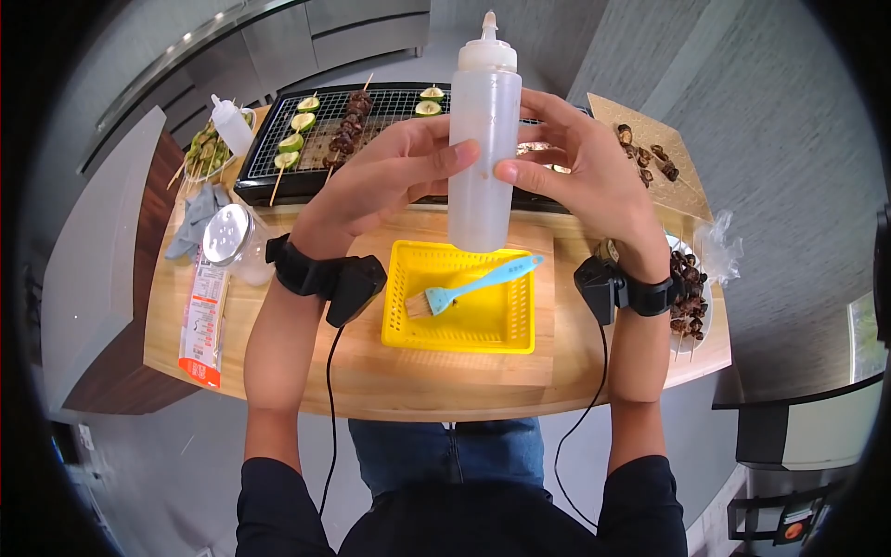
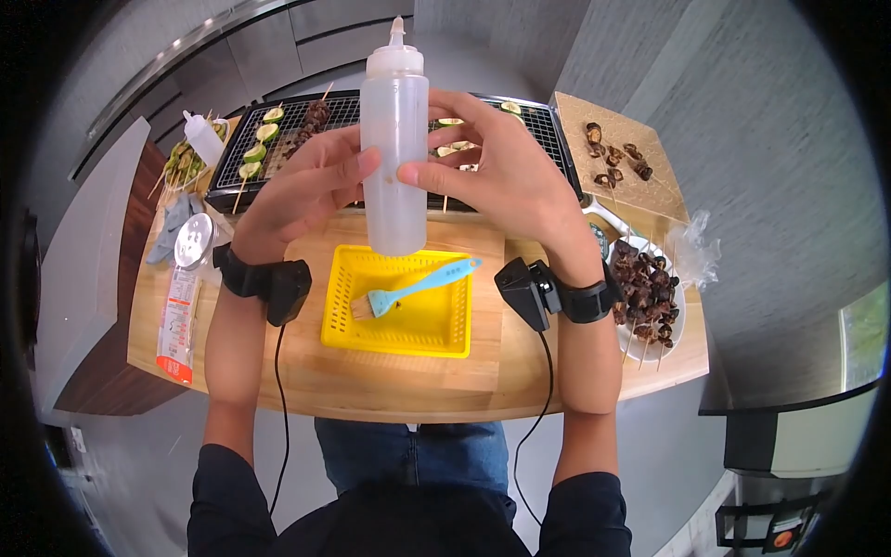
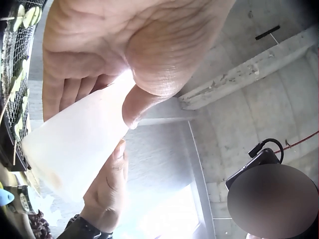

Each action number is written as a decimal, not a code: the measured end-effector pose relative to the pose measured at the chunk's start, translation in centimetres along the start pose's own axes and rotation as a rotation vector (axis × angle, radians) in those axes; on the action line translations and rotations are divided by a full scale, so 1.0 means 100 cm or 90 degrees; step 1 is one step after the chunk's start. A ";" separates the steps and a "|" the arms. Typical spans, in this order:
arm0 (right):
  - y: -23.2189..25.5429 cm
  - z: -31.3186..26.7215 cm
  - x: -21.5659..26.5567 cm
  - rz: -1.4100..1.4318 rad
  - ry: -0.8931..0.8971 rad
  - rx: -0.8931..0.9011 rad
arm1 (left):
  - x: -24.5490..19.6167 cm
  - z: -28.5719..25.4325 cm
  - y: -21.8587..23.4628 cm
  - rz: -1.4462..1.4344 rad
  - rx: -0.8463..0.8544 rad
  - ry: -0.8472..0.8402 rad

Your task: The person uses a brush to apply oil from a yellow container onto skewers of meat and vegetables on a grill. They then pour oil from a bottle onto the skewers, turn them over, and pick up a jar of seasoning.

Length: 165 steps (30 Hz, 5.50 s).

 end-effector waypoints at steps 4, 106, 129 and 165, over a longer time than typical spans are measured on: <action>-0.001 -0.001 -0.001 0.001 -0.004 0.000 | -0.004 -0.001 -0.002 0.010 -0.025 0.003; -0.011 0.003 -0.022 -0.040 -0.060 0.015 | -0.016 -0.002 0.028 0.188 -0.272 -0.089; -0.041 -0.004 -0.022 0.153 -0.129 0.212 | -0.034 -0.006 0.014 0.130 -0.228 -0.136; 0.065 -0.004 -0.058 -0.298 -0.086 -0.076 | 0.071 -0.031 0.094 0.458 -0.138 0.396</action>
Point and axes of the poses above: each hand's wrist, its own z-axis towards the middle knuckle, its own y-axis out of the back of the hand, x = y × z, the point moved 10 cm from there along z, towards the middle knuckle, and after that the axes turned 5 degrees about -y, right-handed, at the moved point
